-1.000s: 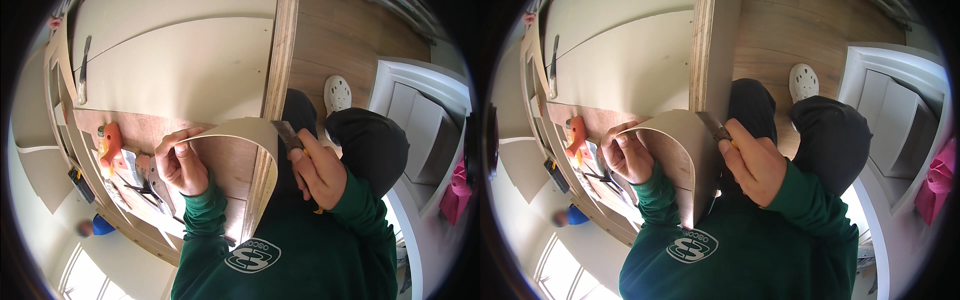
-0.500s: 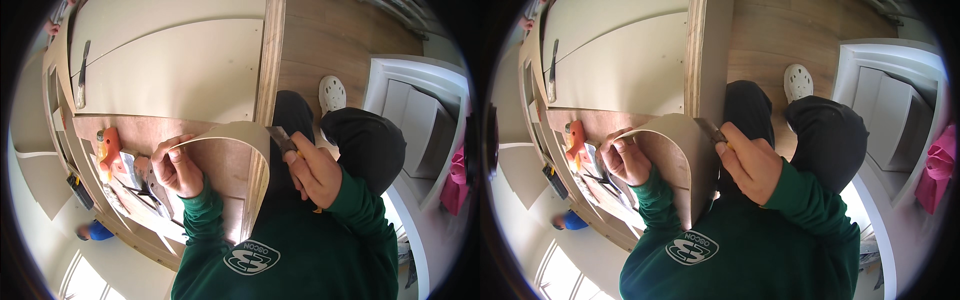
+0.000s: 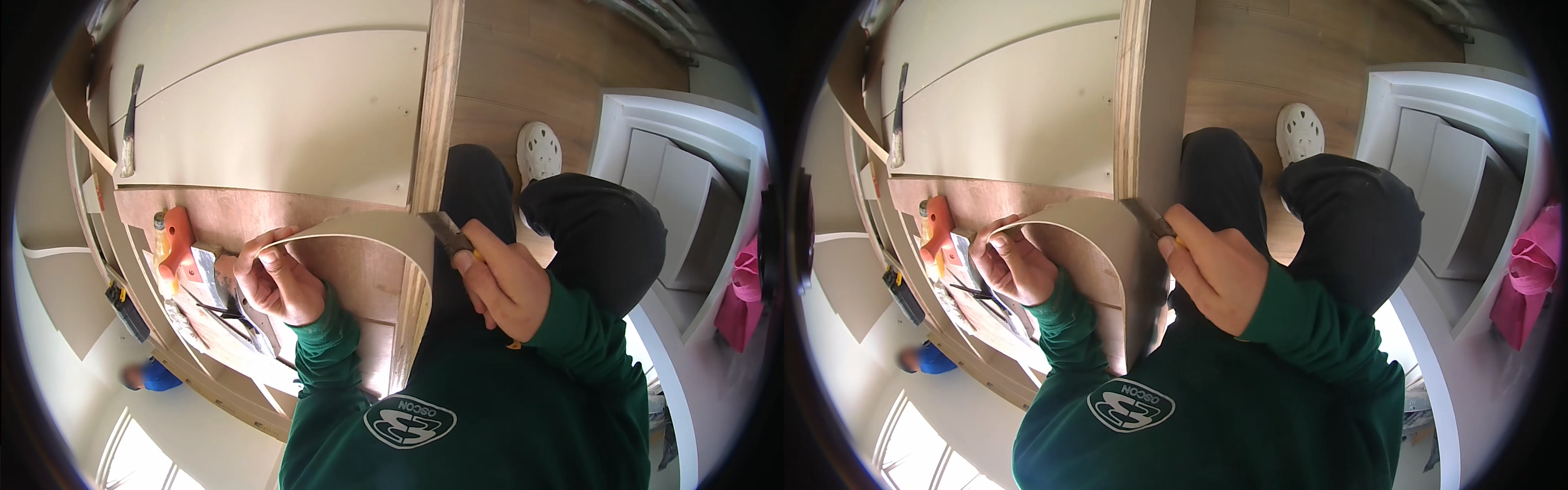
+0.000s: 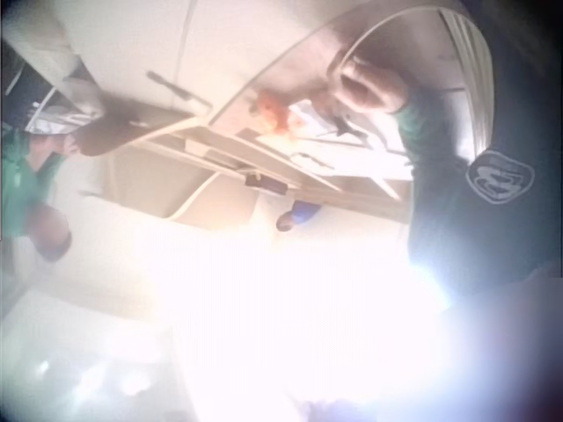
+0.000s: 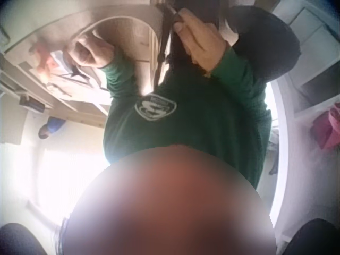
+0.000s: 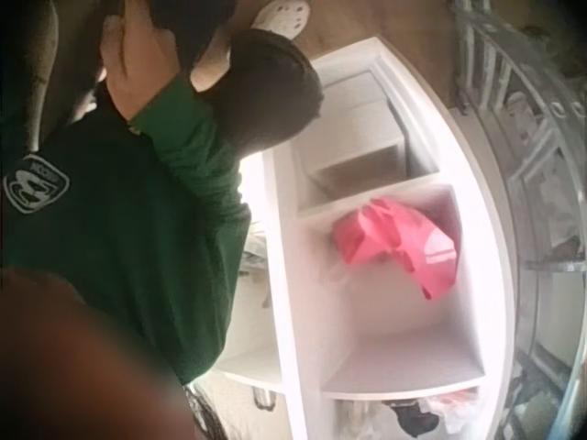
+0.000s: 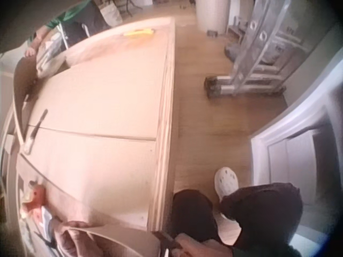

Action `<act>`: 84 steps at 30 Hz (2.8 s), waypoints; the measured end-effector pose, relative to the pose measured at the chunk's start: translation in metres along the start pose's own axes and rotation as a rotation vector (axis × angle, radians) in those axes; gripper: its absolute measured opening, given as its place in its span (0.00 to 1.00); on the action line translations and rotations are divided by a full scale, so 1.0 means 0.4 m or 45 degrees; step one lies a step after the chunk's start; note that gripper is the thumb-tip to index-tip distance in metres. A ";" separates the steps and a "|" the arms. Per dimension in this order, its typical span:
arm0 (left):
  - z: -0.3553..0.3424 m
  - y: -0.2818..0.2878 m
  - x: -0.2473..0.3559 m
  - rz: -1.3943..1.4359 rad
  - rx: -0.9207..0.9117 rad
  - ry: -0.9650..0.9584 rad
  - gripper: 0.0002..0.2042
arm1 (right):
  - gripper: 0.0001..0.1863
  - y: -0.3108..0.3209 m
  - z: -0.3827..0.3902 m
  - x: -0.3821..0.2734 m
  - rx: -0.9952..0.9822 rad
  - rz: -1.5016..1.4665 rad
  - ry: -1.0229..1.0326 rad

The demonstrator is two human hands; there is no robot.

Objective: The person kneels on the floor and uses a red edge banding trimmer to remove excess edge banding from a wooden furniture panel. They then switch to a yellow utility knife to trim the curved edges of the panel, peeling away the excess material.

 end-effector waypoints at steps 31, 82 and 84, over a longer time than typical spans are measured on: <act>0.017 -0.001 0.009 -0.165 0.203 -0.249 0.08 | 0.08 -0.037 0.039 0.044 0.169 -0.104 0.071; -0.077 -0.026 -0.010 0.582 -0.419 0.682 0.14 | 0.15 -0.033 0.067 0.051 0.104 -0.232 -0.159; -0.065 -0.047 -0.044 0.881 -0.382 0.797 0.16 | 0.15 -0.043 0.065 0.054 0.117 -0.169 -0.118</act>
Point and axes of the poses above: each hand's wrist, its own z-axis away from the middle knuckle, its own y-axis out of the back of the hand, x = y × z, the point moved 2 cm from there along -z, towards the middle knuckle, and after that the axes turned 14 degrees about x, right-handed, at the moved point
